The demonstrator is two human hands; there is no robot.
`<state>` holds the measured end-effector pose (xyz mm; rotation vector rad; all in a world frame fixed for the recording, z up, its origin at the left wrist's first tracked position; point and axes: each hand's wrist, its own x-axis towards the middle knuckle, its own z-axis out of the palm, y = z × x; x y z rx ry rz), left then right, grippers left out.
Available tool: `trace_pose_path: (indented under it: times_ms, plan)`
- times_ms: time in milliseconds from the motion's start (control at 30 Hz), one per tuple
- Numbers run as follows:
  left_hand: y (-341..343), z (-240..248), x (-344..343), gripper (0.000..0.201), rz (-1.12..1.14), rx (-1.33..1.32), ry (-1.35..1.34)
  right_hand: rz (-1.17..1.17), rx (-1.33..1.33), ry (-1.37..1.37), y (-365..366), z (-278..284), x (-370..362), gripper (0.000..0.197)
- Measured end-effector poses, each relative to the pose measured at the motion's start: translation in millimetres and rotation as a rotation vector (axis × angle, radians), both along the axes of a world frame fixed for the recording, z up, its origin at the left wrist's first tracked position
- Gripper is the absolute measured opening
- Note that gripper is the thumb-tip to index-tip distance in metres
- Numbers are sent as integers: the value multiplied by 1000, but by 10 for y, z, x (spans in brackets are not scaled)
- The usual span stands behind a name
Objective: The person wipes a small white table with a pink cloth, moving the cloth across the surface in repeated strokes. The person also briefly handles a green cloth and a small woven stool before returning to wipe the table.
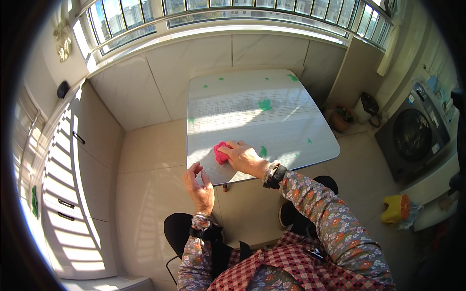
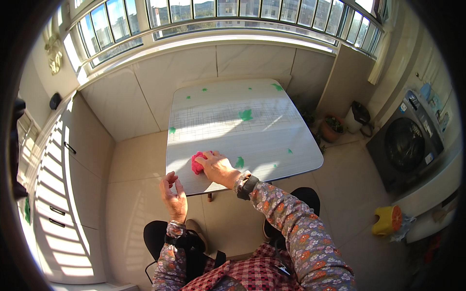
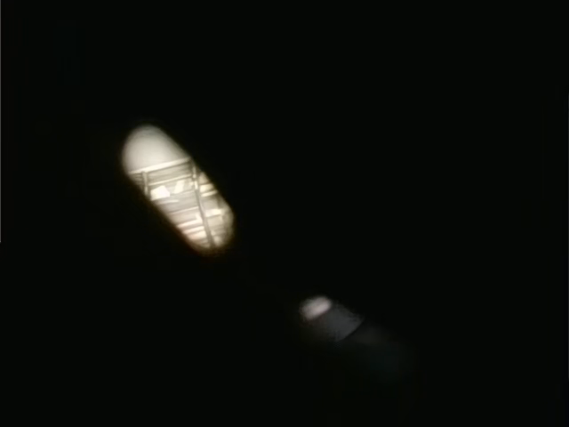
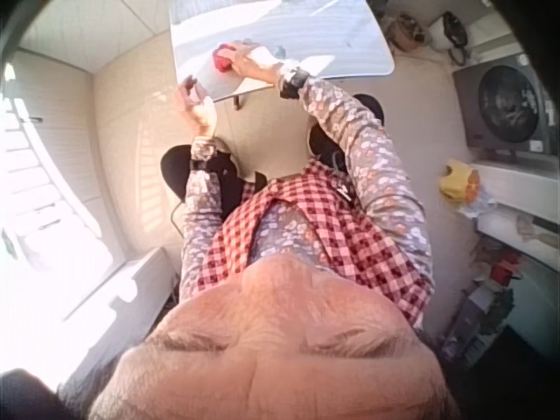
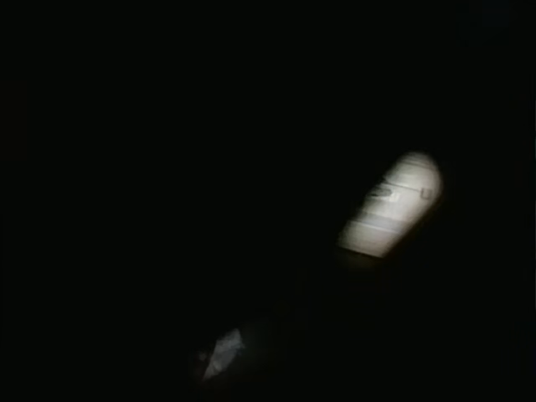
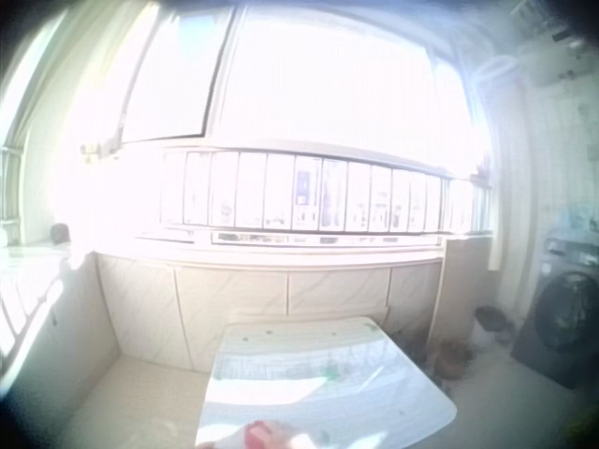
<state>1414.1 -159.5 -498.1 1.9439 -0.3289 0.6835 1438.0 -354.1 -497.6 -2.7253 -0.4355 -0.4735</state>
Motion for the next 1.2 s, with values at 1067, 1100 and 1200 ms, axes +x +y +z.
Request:
trace_pose_path:
  times_ms: [1067, 1100, 1200]
  plan:
    - [-244, 47, -166, 33, -421, -291, 341, -25, 1182, 598, 220, 251, -713, 44]
    - [-271, 54, -198, 38, -466, -332, 362, -29, 1184, 678, 221, 242, -771, 46]
    - [-325, 89, -262, 48, -464, -275, 417, 258, 1217, 425, 264, 206, -921, 50]
